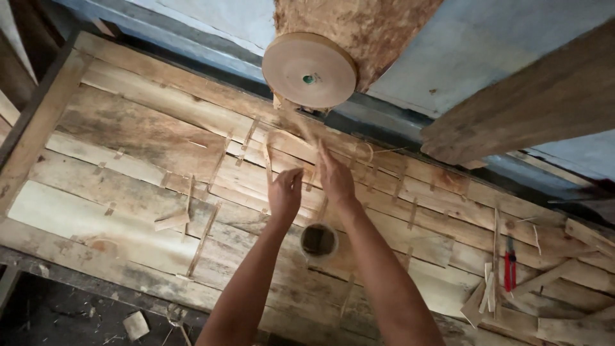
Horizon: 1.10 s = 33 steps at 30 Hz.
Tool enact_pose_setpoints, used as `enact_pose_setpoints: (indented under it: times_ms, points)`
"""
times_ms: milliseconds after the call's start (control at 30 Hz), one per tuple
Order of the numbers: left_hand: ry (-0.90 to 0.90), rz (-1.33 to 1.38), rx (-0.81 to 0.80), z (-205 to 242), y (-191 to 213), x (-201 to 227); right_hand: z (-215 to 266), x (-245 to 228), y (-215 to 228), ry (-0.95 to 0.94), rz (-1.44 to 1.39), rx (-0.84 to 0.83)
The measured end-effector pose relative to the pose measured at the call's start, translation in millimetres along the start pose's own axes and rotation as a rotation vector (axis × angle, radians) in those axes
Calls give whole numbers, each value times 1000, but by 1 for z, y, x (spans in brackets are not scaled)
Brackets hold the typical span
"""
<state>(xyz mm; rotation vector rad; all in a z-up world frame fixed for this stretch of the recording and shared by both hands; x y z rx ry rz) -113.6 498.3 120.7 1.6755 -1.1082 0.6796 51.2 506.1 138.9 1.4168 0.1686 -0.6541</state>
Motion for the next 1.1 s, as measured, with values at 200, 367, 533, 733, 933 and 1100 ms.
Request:
enact_pose_setpoints:
  times_ms: [200,367,533,733,933,1100]
  points:
    - [121,6,-91,41,30,-28,50,13,-6,325,-38,353]
    - [193,72,-70,97,52,-54,100,92,-55,-73,-145,86]
    - [345,-82,-205,143,68,-46,152,142,-99,-281,-157,-36]
    - [290,21,-299,184,57,-21,176,160,-123,-126,-328,58]
    - [319,36,-331,206,42,4,200,185,-122,-208,-429,105]
    - [281,130,-295,234,22,25,234,225,-109,-287,-426,88]
Point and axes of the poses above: each hand's wrist, its own z-axis away from the middle knuckle, its own y-axis out of the back of the hand, x = y × z, the point moved 4 cm from there along -z, towards the middle knuckle, and after that the axes turned 4 degrees about -y, right-handed, at the moved point
